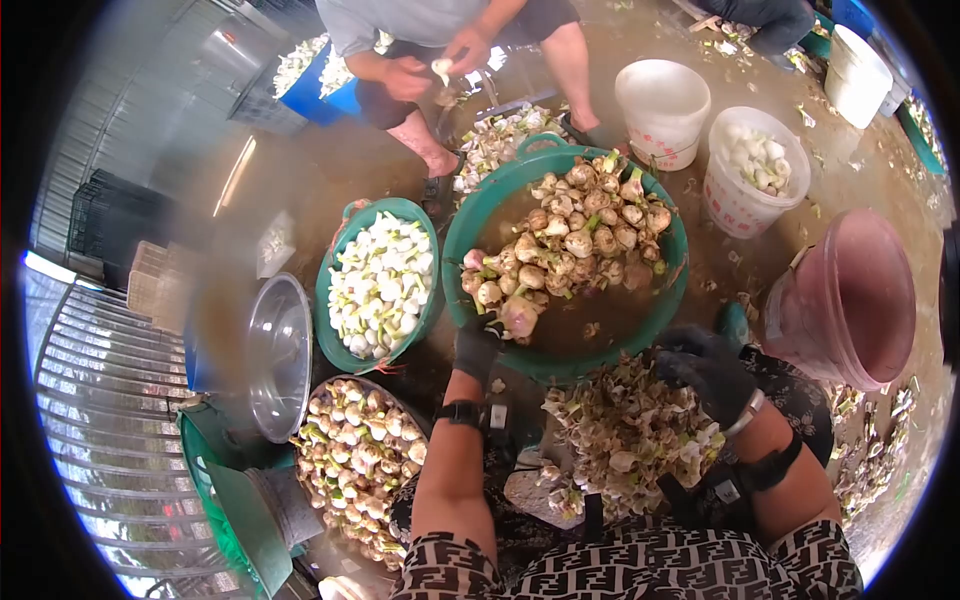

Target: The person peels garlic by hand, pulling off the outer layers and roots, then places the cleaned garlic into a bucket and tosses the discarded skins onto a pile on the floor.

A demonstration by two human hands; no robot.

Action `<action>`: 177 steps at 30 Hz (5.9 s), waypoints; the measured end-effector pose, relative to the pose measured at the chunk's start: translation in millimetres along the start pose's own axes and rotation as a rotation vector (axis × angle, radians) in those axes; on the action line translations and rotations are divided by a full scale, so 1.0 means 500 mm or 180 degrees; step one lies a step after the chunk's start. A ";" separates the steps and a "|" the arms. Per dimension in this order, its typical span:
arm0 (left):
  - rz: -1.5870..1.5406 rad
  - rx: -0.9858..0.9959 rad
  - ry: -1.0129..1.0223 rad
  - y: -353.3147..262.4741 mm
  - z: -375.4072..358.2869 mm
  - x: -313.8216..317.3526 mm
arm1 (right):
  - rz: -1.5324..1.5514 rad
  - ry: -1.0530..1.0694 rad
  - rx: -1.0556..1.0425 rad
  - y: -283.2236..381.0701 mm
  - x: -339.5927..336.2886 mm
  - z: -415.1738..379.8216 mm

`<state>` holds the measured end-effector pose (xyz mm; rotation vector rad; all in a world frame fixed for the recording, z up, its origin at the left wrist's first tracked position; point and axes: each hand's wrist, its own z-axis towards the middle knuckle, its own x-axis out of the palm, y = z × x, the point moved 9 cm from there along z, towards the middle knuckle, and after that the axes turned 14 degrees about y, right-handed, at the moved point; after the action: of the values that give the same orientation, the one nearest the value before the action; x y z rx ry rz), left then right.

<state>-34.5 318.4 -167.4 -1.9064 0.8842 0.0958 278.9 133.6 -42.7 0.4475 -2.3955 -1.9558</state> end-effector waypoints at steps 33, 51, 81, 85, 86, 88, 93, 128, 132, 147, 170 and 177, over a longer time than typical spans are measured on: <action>-0.1996 0.1901 0.0570 -0.236 -0.533 0.231 | 0.4170 0.0617 -0.0211 0.091 0.272 -0.170; -0.1303 0.2352 0.0707 -0.249 -0.522 0.215 | 0.4783 0.2278 0.0611 0.084 0.348 -0.204; -0.1909 0.2348 0.0091 -0.128 -0.461 0.206 | 0.0102 -0.0142 -0.0354 0.121 0.187 -0.181; -0.2900 0.1751 0.0553 -0.132 -0.474 0.246 | 0.0783 -0.0492 -0.0543 0.077 0.193 -0.150; -0.2246 0.1962 0.0370 -0.145 -0.481 0.238 | 0.1502 -0.0193 -0.0254 0.070 0.202 -0.152; -0.0821 0.2736 -0.0081 -0.183 -0.517 0.224 | 0.1427 -0.0339 -0.0372 0.070 0.183 -0.160; -0.4577 0.1065 0.1500 -0.100 -0.472 0.282 | 0.1386 -0.0822 -0.0370 0.008 0.052 -0.167; 0.0369 0.1754 0.0296 0.047 -0.301 0.176 | -0.1951 0.0164 0.0441 0.011 0.118 -0.167; 0.0742 0.1249 0.0331 0.017 -0.222 0.215 | -0.0988 0.0081 0.0532 0.060 0.045 -0.164; 0.2538 0.0517 0.1704 0.251 0.298 0.525 | -0.0500 -0.0204 0.0306 0.040 -0.040 -0.058; 0.2039 0.3007 -0.0499 -0.313 -0.496 0.280 | -0.0885 -0.0565 -0.1181 0.106 0.155 -0.152; -0.1116 0.1038 0.0390 -0.256 -0.470 0.277 | -0.0421 -0.0766 -0.1257 0.078 0.146 -0.172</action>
<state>74.7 85.0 -11.4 -1.7408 0.5901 -0.3590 217.1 41.4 1.0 0.3785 -2.0562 -2.5974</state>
